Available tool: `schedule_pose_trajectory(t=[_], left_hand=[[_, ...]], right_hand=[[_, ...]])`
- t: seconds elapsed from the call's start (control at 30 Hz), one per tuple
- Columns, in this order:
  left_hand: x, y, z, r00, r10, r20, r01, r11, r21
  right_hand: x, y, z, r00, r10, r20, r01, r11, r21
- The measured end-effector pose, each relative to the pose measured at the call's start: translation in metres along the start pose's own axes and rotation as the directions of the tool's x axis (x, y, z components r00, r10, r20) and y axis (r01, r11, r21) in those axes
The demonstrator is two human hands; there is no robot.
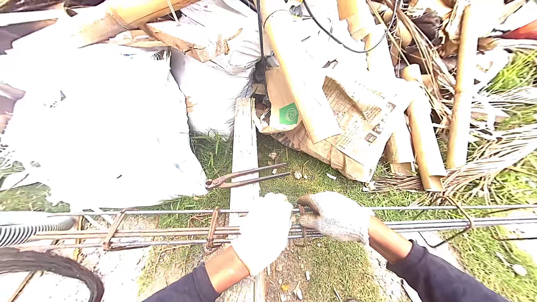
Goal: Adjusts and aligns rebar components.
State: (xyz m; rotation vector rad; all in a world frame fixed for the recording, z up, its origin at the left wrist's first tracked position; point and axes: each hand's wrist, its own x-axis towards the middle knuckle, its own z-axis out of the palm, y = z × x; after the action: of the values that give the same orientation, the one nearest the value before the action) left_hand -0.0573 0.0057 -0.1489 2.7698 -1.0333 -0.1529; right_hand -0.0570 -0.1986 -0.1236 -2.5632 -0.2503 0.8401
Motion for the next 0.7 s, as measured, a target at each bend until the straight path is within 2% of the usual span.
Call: schedule_pose_trajectory(t=[0.07,0.17,0.27,0.33,0.43,0.5,0.6,0.7], left_hand=[[0.001,-0.002,0.004,0.999,-0.027,-0.038,0.024,0.996,-0.082],[0.005,-0.002,0.004,0.984,0.065,-0.164,-0.078,0.994,-0.073],[0.014,-0.002,-0.006,0.986,0.103,-0.128,-0.118,0.986,-0.116],[0.025,-0.006,-0.009,0.995,0.046,-0.085,-0.066,0.966,-0.251],[0.038,-0.011,-0.020,0.978,-0.117,0.170,0.182,0.877,-0.444],[0.041,-0.015,-0.029,0.954,-0.171,0.244,0.273,0.830,-0.486],[0.034,-0.024,-0.040,0.952,-0.197,0.235,0.300,0.752,-0.587],[0.021,-0.036,-0.031,0.971,-0.176,0.161,0.229,0.504,-0.833]], right_hand=[[0.001,0.001,0.001,1.000,-0.002,-0.008,0.002,1.000,-0.006],[0.001,0.001,0.001,1.000,0.005,-0.007,-0.005,1.000,0.004],[0.001,0.000,0.001,1.000,0.009,-0.013,-0.010,1.000,-0.022],[0.000,0.001,-0.002,1.000,0.014,-0.009,-0.014,1.000,-0.013],[0.001,0.003,-0.001,0.999,0.034,-0.010,-0.034,0.999,0.001],[0.001,0.001,-0.003,0.999,0.046,-0.001,-0.046,0.999,-0.008],[0.000,0.001,-0.004,0.999,0.035,-0.002,-0.035,0.999,-0.027],[-0.001,0.004,0.000,1.000,0.025,-0.009,-0.025,0.999,-0.028]])
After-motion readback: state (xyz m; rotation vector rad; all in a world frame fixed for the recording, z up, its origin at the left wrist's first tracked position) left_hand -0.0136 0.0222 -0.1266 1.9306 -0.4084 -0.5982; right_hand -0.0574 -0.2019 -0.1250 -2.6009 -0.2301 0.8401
